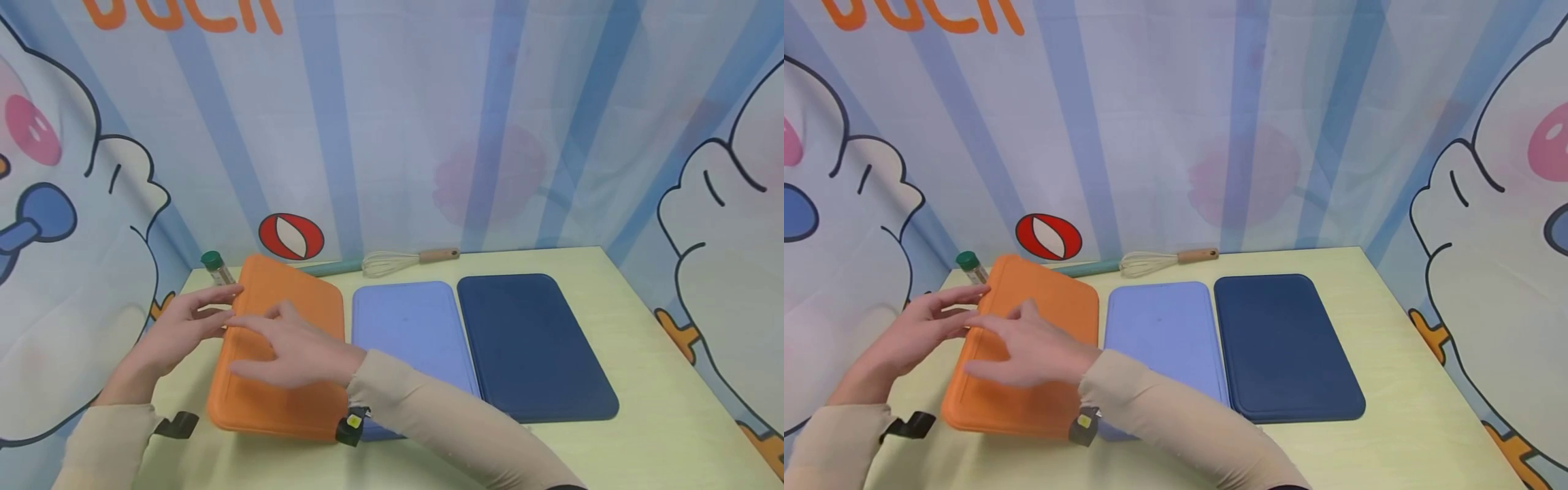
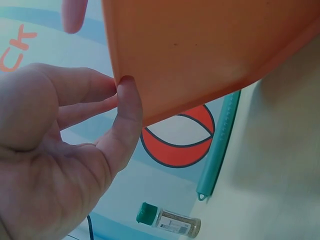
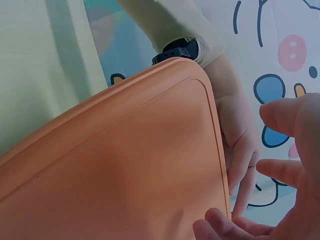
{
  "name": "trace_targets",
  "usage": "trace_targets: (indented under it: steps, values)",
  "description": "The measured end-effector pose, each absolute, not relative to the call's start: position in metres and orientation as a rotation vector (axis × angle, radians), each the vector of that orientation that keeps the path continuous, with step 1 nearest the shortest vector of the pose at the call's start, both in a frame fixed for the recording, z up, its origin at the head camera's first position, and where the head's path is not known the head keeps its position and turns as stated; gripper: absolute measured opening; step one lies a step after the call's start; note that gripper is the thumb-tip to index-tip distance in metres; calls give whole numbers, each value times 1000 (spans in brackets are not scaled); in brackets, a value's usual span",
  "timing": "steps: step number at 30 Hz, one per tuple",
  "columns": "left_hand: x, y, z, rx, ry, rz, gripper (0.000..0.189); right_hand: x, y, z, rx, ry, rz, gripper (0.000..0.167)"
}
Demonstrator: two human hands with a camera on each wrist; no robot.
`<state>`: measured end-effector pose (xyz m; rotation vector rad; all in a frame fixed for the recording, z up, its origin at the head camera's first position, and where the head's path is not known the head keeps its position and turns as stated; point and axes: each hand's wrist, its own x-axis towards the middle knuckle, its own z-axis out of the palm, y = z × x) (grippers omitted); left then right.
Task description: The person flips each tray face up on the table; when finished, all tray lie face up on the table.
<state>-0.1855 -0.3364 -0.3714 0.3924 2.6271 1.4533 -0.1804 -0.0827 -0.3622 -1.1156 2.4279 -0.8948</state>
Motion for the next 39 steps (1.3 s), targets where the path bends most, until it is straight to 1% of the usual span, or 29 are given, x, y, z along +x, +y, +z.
trace_targets:
  steps: [12, 20, 31, 39]
  values:
    - [-185, -324, -358, 276, 2654, 1363, 58, -178, -81, -356, -1204, 2399, -838, 66]
    - [-188, -317, -354, 292, 2658, 1362, 57, -177, -82, -354, -1188, 2412, -787, 65]
    - [-190, -310, -349, 323, 2651, 1369, 56, -175, -81, -352, -1117, 2465, -716, 73]
    - [-191, -305, -347, 336, 2658, 1362, 56, -174, -82, -350, -1108, 2492, -671, 74]
